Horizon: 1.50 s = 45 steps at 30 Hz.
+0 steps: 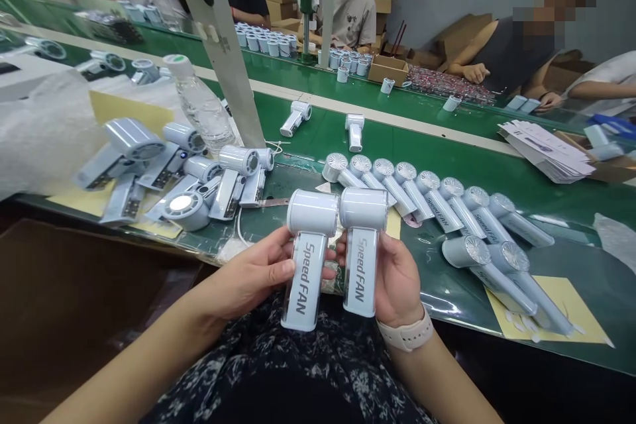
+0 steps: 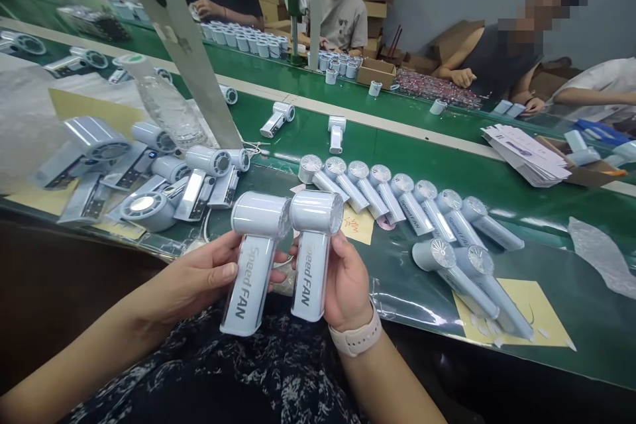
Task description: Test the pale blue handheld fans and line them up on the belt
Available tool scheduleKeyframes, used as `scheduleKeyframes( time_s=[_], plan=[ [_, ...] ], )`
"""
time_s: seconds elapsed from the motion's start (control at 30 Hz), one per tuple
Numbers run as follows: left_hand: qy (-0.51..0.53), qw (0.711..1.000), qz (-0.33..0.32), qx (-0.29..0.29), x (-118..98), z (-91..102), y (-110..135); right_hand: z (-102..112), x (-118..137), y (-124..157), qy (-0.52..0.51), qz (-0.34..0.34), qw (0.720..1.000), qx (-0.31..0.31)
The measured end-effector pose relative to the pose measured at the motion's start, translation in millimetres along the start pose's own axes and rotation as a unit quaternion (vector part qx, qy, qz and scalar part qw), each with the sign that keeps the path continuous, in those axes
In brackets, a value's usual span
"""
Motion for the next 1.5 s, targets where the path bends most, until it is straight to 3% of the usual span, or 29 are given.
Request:
scheduleKeyframes(
  time_s=[0.37,0.8,0.97,1.03,1.13,1.27,1.37,1.43,1.5],
  plan=[
    [-0.051,0.995,0.016,-0.082,2.9,13.6,0.0,1.5,0.1,-0.9,0.063,0.017,0.997,-0.049],
    [-0.098,0.995,-0.007,-0.037,-6.4,13.1,7.8,-8.8,3.9,3.5,0.096,0.04,0.994,-0.023],
    [-0.13,0.99,-0.011,-0.061,-9.6,12.0,10.0,-7.8,7.0,7.5,0.094,0.063,0.994,-0.004],
    [-0.181,0.978,-0.03,-0.096,-15.9,12.9,11.6,-5.9,10.6,9.9,0.118,0.086,0.989,0.012],
    [-0.307,0.932,-0.103,-0.166,-34.7,14.8,17.3,-8.9,21.2,15.3,0.23,0.149,0.96,0.056],
    [-0.432,0.871,-0.218,-0.085,-47.6,-6.4,22.4,-36.6,28.7,27.5,0.34,0.241,0.886,0.205],
    [-0.456,0.847,-0.259,-0.087,-51.7,-10.6,26.4,-50.0,33.4,34.2,0.353,0.308,0.851,0.239],
    [-0.46,0.838,-0.275,-0.107,-56.3,-11.0,27.7,-52.5,33.8,35.8,0.342,0.313,0.853,0.24],
    [-0.476,0.828,-0.28,-0.092,-58.5,-14.1,26.1,-45.2,36.5,35.7,0.313,0.278,0.883,0.214]
  ],
)
Point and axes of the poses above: each hand's wrist, its own y-axis away from the middle knuckle, its own z-axis out of the back of the hand, x = y × z, the point moved 8 cm from there along -y, towards the middle knuckle, and after that the axes turned 6 degrees about z, right-handed, at the moved point
